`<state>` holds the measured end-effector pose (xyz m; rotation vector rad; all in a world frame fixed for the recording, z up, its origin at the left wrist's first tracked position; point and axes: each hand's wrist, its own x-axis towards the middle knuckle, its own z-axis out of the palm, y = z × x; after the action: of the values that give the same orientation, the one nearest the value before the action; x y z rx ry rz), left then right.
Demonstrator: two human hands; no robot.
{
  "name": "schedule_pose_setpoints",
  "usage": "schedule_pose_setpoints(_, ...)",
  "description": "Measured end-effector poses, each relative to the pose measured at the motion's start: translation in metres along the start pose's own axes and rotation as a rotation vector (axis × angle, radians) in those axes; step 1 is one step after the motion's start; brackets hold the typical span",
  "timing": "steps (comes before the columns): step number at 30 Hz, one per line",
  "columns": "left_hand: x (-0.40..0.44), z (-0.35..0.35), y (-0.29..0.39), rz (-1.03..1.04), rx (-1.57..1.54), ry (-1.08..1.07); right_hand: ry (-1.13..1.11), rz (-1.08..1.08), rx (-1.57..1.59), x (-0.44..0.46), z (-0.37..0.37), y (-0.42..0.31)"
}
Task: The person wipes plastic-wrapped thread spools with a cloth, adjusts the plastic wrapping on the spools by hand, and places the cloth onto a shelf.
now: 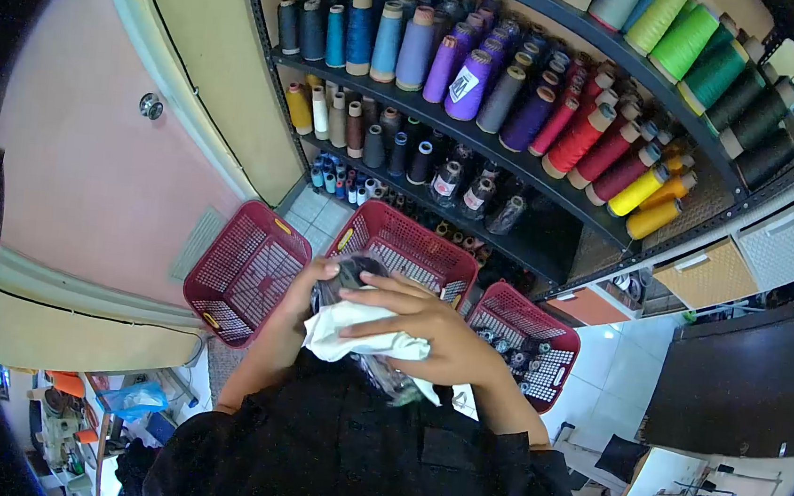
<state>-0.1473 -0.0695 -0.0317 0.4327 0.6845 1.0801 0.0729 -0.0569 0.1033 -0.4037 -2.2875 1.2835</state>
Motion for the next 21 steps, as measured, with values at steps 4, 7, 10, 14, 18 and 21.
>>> schedule_pose_setpoints(4,0.002,0.004,-0.030,0.209,0.169,-0.227,0.038,0.029,-0.060,0.019,0.000,0.025)
schedule_pose_setpoints(7,-0.006,0.033,-0.012,0.110,-0.061,0.054,0.326,0.401,0.337,0.021,0.003,0.053)
schedule_pose_setpoints(10,-0.004,0.000,-0.002,0.001,0.195,-0.181,0.788,0.554,0.853,0.008,-0.003,0.069)
schedule_pose_setpoints(14,-0.016,0.021,0.011,0.110,-0.085,0.027,0.259,-0.107,0.808,-0.015,-0.013,0.039)
schedule_pose_setpoints(18,-0.018,0.033,0.013,0.159,-0.128,0.037,0.221,0.104,0.452,0.001,0.010,0.007)
schedule_pose_setpoints(21,-0.021,0.024,0.001,0.184,0.000,0.061,0.243,0.111,0.496,0.009,0.010,0.024)
